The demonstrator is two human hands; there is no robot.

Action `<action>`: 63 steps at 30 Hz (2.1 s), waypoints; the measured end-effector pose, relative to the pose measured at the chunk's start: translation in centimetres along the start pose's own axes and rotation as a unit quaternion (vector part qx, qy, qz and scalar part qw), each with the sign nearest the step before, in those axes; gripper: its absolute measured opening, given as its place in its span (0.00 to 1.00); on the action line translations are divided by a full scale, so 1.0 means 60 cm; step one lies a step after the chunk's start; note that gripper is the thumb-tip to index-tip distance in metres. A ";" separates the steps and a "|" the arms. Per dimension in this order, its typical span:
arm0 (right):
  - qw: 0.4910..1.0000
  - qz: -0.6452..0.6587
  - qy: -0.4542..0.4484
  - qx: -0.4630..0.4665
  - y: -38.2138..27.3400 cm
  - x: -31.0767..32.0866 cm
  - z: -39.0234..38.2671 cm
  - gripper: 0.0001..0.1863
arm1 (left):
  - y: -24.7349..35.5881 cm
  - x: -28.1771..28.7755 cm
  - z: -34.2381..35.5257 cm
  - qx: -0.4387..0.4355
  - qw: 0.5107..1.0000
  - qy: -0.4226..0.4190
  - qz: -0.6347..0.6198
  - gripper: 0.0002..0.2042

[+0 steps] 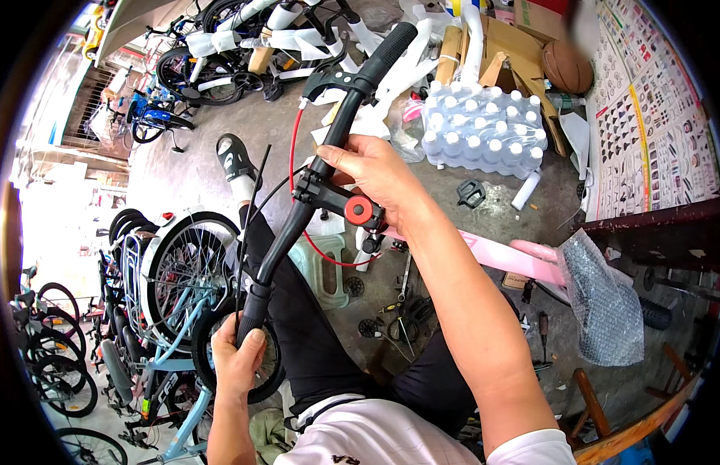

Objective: The person attaches components to a bicycle handlebar using a hex key and adjusts the cables by hand.

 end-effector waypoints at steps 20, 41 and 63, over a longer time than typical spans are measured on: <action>0.964 -0.179 0.174 0.088 -0.042 0.055 -0.022 0.21 | 0.024 0.033 0.003 -0.163 0.971 -0.018 0.173 0.20; 0.641 -0.564 0.108 0.509 -0.048 -0.176 -0.220 0.24 | 0.116 0.037 -0.105 -0.195 0.886 0.056 0.417 0.16; 0.624 -0.553 0.115 0.540 -0.059 -0.167 -0.219 0.21 | 0.112 0.031 -0.103 -0.222 0.900 0.078 0.366 0.14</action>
Point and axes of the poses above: each hand's wrist, its own z-axis towards the middle knuckle, its own x-axis out of the back of the hand, y = z × x, the point moved 10 cm from there along z, towards the middle knuckle, and after that the axes turned 3 degrees about -z, right-handed, at the moved point
